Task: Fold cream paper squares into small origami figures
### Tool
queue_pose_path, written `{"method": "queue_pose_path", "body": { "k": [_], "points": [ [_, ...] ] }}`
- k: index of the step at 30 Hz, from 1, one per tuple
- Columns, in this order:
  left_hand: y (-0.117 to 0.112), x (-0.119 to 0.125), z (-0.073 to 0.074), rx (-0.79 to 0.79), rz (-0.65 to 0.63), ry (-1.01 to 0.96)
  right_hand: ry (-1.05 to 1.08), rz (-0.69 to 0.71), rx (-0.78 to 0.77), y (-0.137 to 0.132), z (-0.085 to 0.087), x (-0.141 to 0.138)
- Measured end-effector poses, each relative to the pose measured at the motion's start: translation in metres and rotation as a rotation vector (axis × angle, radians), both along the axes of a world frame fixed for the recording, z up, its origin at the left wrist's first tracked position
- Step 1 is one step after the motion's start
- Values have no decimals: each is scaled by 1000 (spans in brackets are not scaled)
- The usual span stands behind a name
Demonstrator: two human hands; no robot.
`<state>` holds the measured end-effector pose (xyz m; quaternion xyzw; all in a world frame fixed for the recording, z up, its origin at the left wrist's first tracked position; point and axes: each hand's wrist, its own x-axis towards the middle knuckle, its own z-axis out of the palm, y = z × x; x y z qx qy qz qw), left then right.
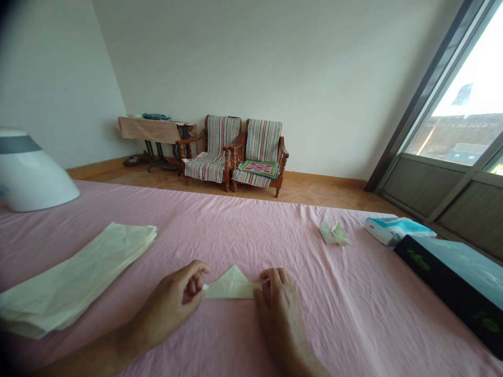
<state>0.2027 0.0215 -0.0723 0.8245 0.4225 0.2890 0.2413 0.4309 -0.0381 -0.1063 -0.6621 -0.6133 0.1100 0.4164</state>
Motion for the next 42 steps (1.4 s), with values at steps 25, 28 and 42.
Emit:
{"method": "queue_pose_path", "body": {
  "k": [25,28,42],
  "points": [
    [-19,3,14,421,-339,519,-648,464,354,-10,12,-23],
    [-16,2,11,414,-333,486,-693,441,348,-12,17,-19],
    [-10,-1,12,280,-300,301,-731,223,261,-17,8,4]
  ]
}}
